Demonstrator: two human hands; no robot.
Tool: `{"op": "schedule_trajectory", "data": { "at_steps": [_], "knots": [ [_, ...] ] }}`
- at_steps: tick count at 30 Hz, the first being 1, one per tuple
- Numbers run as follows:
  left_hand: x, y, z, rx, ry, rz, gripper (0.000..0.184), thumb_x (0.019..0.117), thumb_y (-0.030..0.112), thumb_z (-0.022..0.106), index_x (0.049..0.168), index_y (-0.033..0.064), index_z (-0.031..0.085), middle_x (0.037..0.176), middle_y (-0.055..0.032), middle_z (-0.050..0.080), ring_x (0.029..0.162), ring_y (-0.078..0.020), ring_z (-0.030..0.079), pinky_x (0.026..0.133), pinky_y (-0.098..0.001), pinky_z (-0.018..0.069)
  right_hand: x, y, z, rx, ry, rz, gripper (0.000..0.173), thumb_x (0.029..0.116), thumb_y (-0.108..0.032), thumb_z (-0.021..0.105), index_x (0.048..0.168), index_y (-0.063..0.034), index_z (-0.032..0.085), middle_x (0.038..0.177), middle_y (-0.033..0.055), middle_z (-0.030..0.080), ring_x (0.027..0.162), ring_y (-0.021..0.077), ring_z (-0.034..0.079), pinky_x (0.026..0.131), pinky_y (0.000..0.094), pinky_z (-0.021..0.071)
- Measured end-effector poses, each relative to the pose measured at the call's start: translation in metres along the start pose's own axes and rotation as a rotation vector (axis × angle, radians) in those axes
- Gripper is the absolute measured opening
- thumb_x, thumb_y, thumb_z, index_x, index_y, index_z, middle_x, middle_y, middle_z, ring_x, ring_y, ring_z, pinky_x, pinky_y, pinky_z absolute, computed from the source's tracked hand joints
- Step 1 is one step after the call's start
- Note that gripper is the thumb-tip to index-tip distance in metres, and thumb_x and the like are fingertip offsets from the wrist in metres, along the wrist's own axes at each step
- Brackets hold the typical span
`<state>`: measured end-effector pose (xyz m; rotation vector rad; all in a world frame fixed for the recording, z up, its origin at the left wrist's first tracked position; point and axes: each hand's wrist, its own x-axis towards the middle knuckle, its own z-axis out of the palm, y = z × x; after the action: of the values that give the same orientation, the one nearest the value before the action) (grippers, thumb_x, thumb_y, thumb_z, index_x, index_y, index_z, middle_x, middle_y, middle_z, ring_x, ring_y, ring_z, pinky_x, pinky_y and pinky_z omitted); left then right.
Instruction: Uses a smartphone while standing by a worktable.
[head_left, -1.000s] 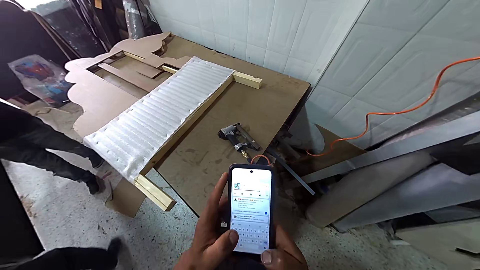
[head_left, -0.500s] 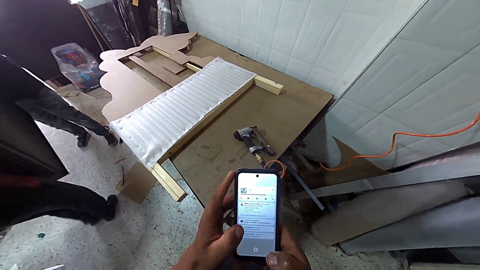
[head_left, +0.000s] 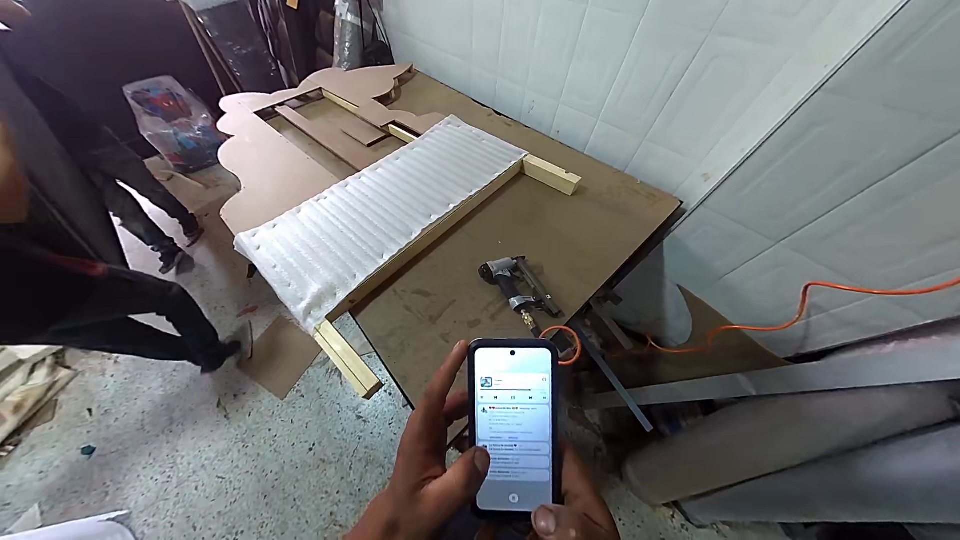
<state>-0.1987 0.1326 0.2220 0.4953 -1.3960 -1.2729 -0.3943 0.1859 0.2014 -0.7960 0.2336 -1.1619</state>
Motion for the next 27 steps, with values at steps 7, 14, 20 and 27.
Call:
{"op": "schedule_trajectory", "data": {
  "at_steps": [7,14,20,27],
  "knots": [
    [-0.008,0.001,-0.004,0.018,0.060,0.007,0.085,0.0967,0.022,0.065,0.165,0.0203,0.014,0.129,-0.0224,0.063,0.111,-0.0333,0.068,0.094,-0.0492,0.0589,0.003,0.004,0.005,-0.111,0.038,0.031,0.073,0.0969,-0.017,0.067,0.157,-0.0204,0.026,0.141,0.0134,0.059,0.118,0.0356,0.066,0.087,0.0562,0.0615],
    [-0.016,0.001,-0.003,0.075,0.184,0.022,0.083,0.0952,0.011,0.067,0.163,0.0189,0.020,0.125,-0.0227,0.065,0.105,-0.0348,0.070,0.089,-0.0484,0.0613,0.006,0.008,0.011,-0.245,0.059,0.039,0.073,0.0962,-0.019,0.069,0.156,-0.0142,0.026,0.138,0.0135,0.061,0.115,0.0336,0.068,0.087,0.0540,0.0628],
    [-0.021,0.004,-0.007,0.071,0.147,0.011,0.079,0.1000,0.026,0.063,0.164,0.0192,0.017,0.127,-0.0226,0.065,0.108,-0.0337,0.070,0.092,-0.0480,0.0600,0.006,0.010,0.011,-0.190,0.047,0.051,0.074,0.0962,-0.017,0.069,0.156,-0.0155,0.025,0.139,0.0142,0.060,0.116,0.0347,0.067,0.086,0.0547,0.0625],
    [-0.026,0.005,-0.008,0.011,-0.015,0.017,0.091,0.0988,0.040,0.061,0.165,0.0173,0.003,0.134,-0.0233,0.060,0.114,-0.0328,0.066,0.095,-0.0473,0.0576,0.008,0.007,0.009,-0.085,0.029,0.030,0.073,0.0953,-0.015,0.068,0.156,-0.0173,0.028,0.138,0.0152,0.060,0.116,0.0353,0.067,0.084,0.0556,0.0624]
  ]
}}
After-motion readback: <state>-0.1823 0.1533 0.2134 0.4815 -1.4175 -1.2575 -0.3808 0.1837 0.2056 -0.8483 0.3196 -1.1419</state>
